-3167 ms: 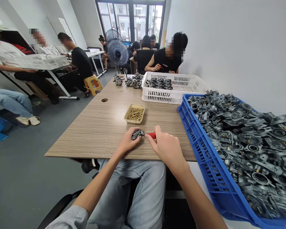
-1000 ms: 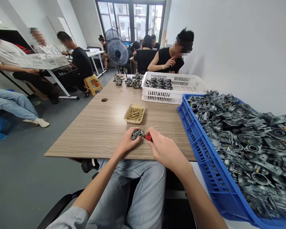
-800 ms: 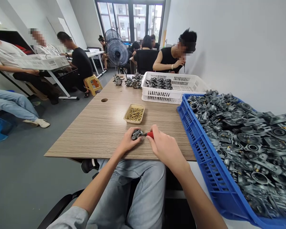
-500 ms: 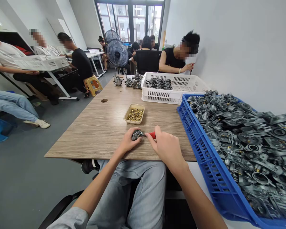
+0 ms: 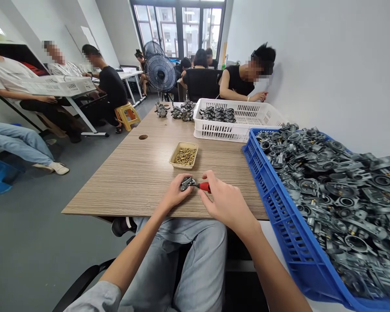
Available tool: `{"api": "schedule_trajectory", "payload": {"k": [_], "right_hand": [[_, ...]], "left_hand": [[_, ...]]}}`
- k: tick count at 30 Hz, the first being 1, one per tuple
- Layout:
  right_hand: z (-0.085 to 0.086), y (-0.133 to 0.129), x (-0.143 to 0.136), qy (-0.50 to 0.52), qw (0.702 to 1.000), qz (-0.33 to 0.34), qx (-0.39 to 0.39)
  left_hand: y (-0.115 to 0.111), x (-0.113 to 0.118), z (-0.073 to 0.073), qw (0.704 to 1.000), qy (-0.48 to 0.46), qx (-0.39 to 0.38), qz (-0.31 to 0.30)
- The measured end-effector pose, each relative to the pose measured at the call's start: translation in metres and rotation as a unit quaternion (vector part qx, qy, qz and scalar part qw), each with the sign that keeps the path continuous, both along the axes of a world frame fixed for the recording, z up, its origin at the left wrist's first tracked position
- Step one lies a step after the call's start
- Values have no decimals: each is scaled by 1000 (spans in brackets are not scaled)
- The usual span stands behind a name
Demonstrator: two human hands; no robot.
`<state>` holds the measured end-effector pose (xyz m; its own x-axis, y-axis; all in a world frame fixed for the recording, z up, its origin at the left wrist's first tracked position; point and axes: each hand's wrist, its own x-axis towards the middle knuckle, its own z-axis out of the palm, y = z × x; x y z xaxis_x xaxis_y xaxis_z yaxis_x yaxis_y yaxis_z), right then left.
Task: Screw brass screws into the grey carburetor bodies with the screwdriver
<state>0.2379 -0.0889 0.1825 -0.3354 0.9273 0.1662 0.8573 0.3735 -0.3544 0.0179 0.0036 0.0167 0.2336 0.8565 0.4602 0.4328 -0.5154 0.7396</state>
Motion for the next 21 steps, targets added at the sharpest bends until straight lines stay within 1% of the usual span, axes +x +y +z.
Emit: {"api": "schedule_trajectory", "payload": {"k": [4, 11, 16, 21], "right_hand": [[-1, 0, 1, 9, 1000, 24, 3], [0, 0, 1, 4, 1000, 28, -3], [-1, 2, -2, -38, 999, -5, 2], [-4, 4, -6, -122, 990, -73, 16]], "left_hand": [[0, 0, -1, 1000, 1, -4, -1], [1, 1, -2, 1000, 2, -7, 2], [0, 1, -1, 1000, 3, -6, 2], [0, 2, -1, 1000, 3, -5, 3]]}}
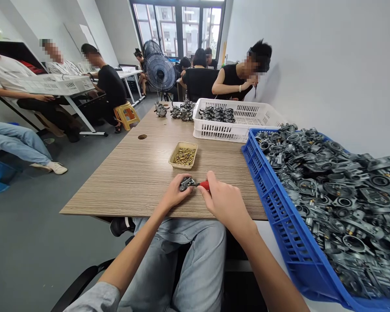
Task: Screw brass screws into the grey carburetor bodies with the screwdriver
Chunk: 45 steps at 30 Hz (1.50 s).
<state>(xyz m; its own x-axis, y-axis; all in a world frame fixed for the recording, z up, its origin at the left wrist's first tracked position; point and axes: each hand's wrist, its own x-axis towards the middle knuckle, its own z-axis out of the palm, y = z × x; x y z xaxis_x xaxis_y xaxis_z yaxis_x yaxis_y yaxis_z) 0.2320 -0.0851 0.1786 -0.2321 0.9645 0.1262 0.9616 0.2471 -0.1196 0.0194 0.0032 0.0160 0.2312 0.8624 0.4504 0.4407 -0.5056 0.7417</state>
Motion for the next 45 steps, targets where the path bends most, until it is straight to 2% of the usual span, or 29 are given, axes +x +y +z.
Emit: {"api": "schedule_trajectory", "payload": {"k": [5, 10, 22, 27, 29, 38, 45], "right_hand": [[3, 1, -3, -55, 997, -52, 7], [5, 0, -3, -35, 998, -55, 0], [5, -4, 4, 86, 995, 42, -19], [4, -6, 6, 151, 979, 131, -28], [5, -6, 6, 153, 978, 142, -28], [0, -2, 2, 86, 993, 84, 7], [0, 1, -5, -20, 1000, -22, 8]], "left_hand": [[0, 0, 1, 1000, 1, -1, -1], [0, -1, 1, 1000, 1, -3, -1], [1, -1, 0, 1000, 1, -5, -1], [0, -1, 1, 1000, -1, -3, 0], [0, -1, 1, 1000, -1, -5, -1], [1, -2, 0, 1000, -3, 6, 0], [1, -2, -2, 1000, 1, 5, 4]]}}
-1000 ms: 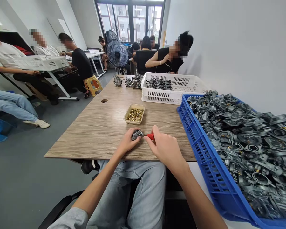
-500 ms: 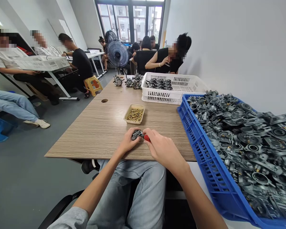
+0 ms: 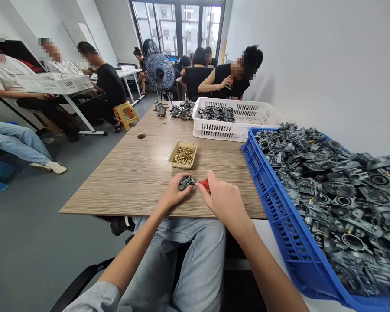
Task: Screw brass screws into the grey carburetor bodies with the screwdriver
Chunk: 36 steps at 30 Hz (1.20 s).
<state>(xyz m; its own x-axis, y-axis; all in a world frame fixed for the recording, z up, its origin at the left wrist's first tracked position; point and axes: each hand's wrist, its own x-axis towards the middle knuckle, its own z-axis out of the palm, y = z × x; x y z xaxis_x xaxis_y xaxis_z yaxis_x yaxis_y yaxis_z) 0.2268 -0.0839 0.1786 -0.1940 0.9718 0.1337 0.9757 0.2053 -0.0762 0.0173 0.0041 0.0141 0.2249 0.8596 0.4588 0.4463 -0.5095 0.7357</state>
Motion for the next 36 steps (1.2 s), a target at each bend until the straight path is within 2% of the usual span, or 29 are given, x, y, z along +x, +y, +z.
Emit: {"api": "schedule_trajectory", "payload": {"k": [6, 10, 18, 24, 29, 36], "right_hand": [[1, 1, -2, -29, 998, -45, 15], [1, 2, -1, -20, 998, -51, 13], [3, -3, 10, 119, 990, 67, -26], [7, -5, 14, 134, 985, 106, -38], [4, -3, 12, 117, 989, 88, -38], [1, 0, 4, 50, 998, 13, -23]], "left_hand": [[0, 0, 1, 1000, 1, 1, 0], [0, 0, 1, 1000, -2, 1, -4], [-2, 1, 4, 1000, -2, -3, -4], [-1, 1, 4, 1000, -3, 1, -5], [-1, 1, 3, 1000, -5, 3, -5], [0, 1, 1, 1000, -2, -2, -7]]}}
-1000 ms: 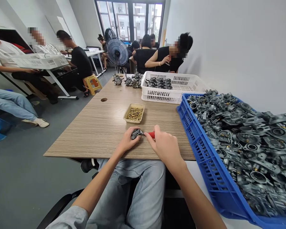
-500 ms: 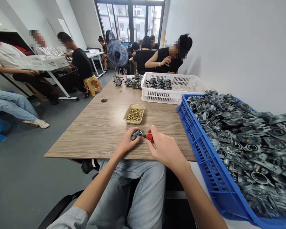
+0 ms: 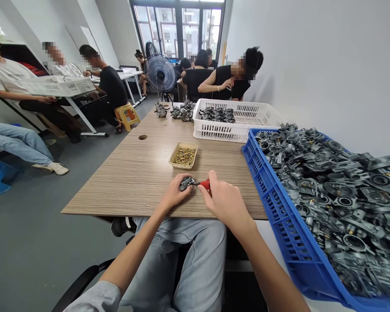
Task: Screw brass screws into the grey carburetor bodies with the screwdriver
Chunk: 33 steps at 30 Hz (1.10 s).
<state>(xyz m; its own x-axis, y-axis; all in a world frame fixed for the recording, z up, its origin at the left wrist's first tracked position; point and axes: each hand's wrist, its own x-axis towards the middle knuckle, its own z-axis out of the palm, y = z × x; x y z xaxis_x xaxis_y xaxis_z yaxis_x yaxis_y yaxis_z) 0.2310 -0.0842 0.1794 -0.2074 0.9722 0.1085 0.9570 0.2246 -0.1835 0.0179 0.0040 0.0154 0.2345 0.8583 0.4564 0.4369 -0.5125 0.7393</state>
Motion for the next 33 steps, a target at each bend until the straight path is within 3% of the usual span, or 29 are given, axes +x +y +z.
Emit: {"api": "schedule_trajectory", "payload": {"k": [10, 18, 26, 33], "right_hand": [[-1, 2, -2, -33, 998, -46, 19], [4, -5, 8, 104, 991, 86, -24], [6, -5, 12, 142, 980, 135, -35], [3, -2, 7, 48, 996, 78, -6]], "left_hand": [[1, 0, -1, 1000, 7, 0, 3], [1, 0, -1, 1000, 4, -2, 6], [0, 0, -1, 1000, 7, -2, 4], [0, 0, -1, 1000, 3, 0, 2]]}}
